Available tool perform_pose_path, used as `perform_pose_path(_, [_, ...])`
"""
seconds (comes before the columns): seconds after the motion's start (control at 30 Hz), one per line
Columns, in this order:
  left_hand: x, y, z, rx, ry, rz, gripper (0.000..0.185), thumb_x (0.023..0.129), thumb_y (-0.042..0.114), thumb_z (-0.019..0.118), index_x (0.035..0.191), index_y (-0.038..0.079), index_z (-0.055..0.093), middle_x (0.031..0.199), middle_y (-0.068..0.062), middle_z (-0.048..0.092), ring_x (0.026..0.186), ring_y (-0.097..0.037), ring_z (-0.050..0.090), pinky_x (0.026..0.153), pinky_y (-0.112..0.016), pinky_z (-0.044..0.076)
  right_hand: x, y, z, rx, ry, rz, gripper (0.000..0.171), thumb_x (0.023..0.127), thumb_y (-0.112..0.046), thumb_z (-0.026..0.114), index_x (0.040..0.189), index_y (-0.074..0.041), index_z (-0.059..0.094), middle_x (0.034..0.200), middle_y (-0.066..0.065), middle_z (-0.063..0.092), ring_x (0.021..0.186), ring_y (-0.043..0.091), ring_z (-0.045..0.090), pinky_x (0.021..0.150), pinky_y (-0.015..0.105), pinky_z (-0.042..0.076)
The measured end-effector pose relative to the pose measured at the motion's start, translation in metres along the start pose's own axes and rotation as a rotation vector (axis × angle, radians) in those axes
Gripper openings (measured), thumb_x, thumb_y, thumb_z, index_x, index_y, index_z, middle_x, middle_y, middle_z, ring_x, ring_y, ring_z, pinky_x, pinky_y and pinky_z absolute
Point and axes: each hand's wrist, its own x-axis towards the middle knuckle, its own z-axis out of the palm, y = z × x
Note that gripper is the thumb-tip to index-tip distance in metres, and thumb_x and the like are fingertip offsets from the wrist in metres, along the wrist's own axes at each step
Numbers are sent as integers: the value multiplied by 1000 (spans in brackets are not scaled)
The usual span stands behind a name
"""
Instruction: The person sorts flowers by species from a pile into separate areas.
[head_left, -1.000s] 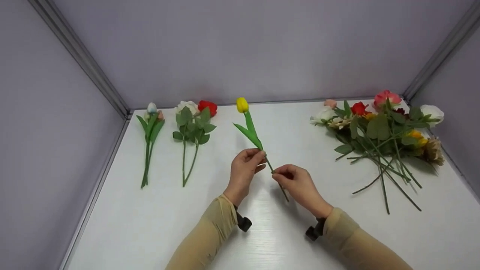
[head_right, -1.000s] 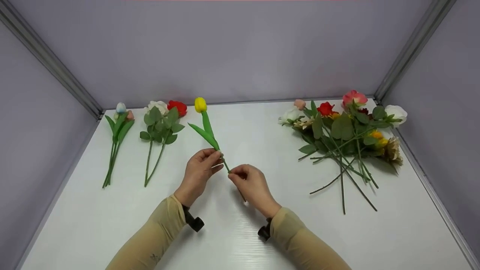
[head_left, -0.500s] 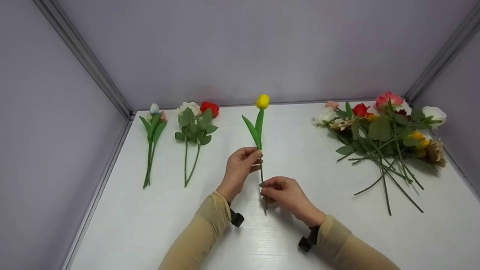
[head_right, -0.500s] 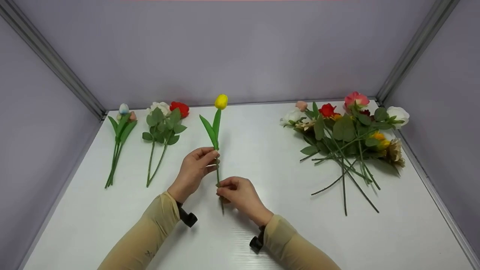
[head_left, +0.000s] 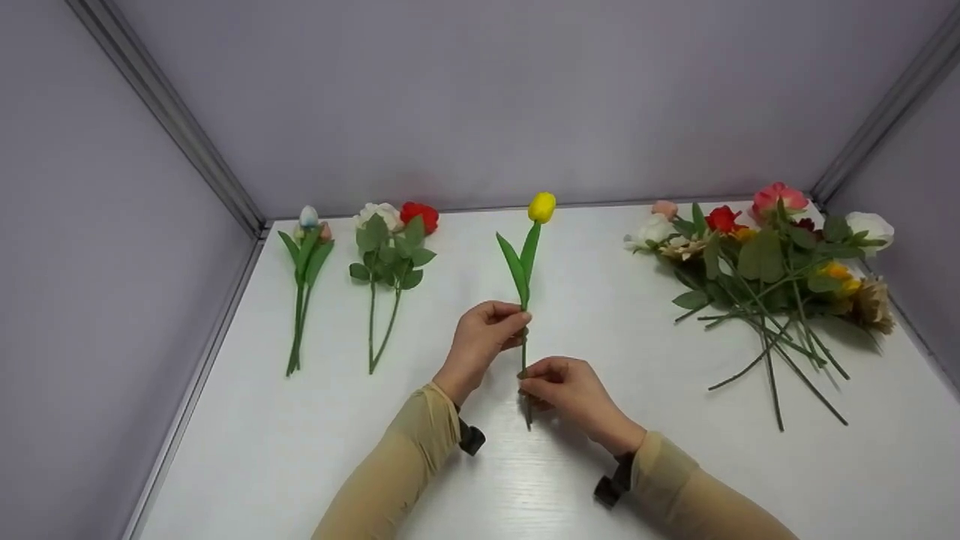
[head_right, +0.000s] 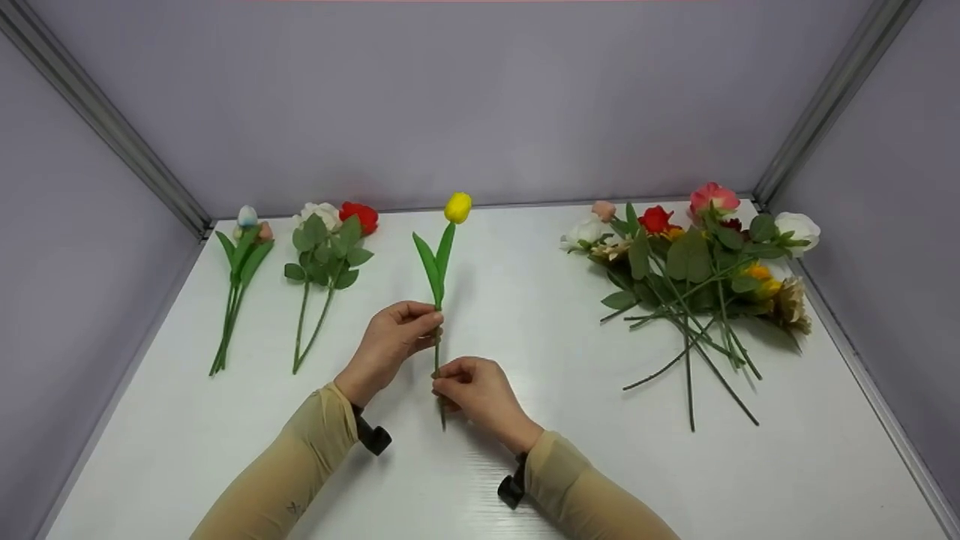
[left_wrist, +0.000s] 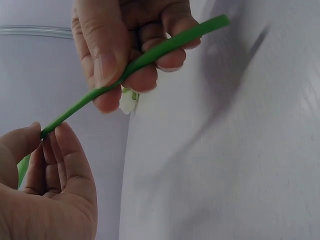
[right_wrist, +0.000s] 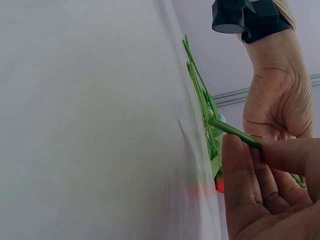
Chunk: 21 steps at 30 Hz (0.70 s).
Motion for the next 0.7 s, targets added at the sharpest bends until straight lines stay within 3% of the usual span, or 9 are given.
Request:
perform_pose_path(0.3, [-1, -1, -7, 64, -8, -11, 26, 92, 16, 79, 111, 1, 69, 102, -14, 70, 89, -23, 71, 81, -35, 61, 2, 2, 5, 28, 3, -1, 18, 94, -11, 74, 104, 4, 73, 94, 11, 75, 77, 21, 71, 69, 34, 60])
perform_pose_path(0.43, [1, 2, -19, 106, 21, 6, 24, 93, 15, 78, 111, 1, 70, 102, -14, 70, 90, -23, 70, 81, -35, 61, 4, -1, 8, -5, -38, -35, 23, 95, -14, 73, 110, 3, 73, 95, 11, 75, 80, 21, 71, 71, 33, 60])
perform_pose_path(0.57, [3, 8, -51, 173, 98, 26, 23, 94, 14, 76, 112, 0, 71, 103, -14, 69, 89, -21, 70, 80, -33, 60, 4, -8, 10, -136, -125, -100, 32, 99, -22, 69, 123, 0, 70, 104, 8, 74, 89, 22, 71, 79, 35, 59])
perform_pose_path(0.7, [3, 18, -107, 278, 211, 23, 28, 96, 14, 74, 118, -3, 70, 109, -15, 68, 94, -23, 68, 81, -31, 60, 4, -18, 11, -316, -189, -178, 41, 103, -33, 64, 133, -6, 67, 122, 3, 71, 107, 19, 68, 91, 37, 56])
